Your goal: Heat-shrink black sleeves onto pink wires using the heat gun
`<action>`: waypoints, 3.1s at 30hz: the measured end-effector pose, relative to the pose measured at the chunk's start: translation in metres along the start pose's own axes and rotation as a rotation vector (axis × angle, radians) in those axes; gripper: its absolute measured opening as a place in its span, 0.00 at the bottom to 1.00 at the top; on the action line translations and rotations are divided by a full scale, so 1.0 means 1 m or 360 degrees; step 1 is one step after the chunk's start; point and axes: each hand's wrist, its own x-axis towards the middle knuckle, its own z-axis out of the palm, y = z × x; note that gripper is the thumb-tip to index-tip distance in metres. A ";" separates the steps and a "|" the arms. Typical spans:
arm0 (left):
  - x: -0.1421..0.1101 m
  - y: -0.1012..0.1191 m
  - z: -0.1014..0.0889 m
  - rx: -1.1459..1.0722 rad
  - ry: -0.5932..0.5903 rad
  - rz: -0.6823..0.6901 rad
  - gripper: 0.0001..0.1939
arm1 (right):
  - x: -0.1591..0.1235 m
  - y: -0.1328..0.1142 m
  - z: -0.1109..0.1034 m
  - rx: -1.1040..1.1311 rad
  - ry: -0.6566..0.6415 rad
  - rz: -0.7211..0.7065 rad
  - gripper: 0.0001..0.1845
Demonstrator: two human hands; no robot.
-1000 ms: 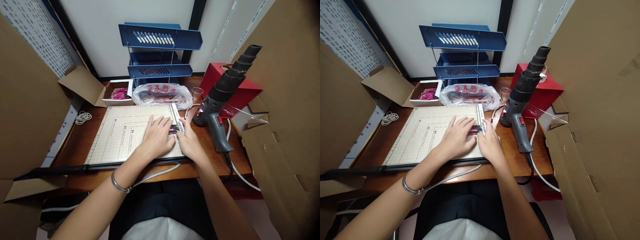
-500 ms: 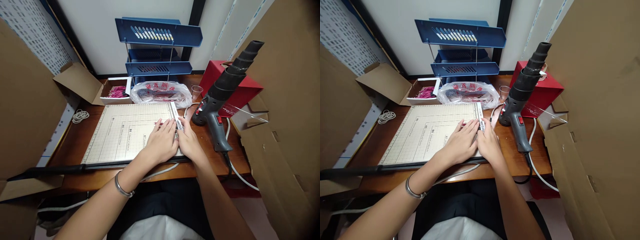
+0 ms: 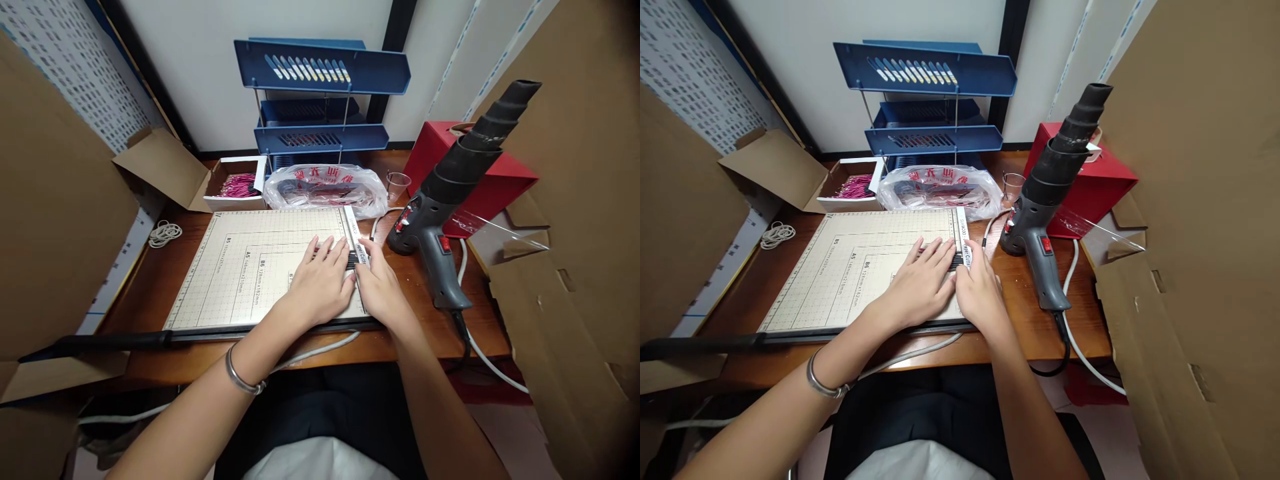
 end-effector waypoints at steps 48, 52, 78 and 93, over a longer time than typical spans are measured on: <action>-0.013 0.000 0.000 -0.0014 0.0439 -0.0049 0.26 | -0.004 -0.009 -0.005 0.0023 -0.0099 0.0121 0.34; -0.023 0.000 0.002 -0.0009 0.0297 0.0096 0.29 | -0.004 -0.010 -0.006 0.0019 -0.0098 0.0110 0.34; -0.007 -0.006 -0.003 -0.0113 0.0083 -0.0013 0.36 | -0.013 0.040 -0.072 -0.0482 0.0938 -0.0290 0.30; -0.001 -0.008 -0.001 -0.0090 0.0040 0.0104 0.37 | -0.008 0.040 -0.070 -0.0823 0.0693 -0.0009 0.36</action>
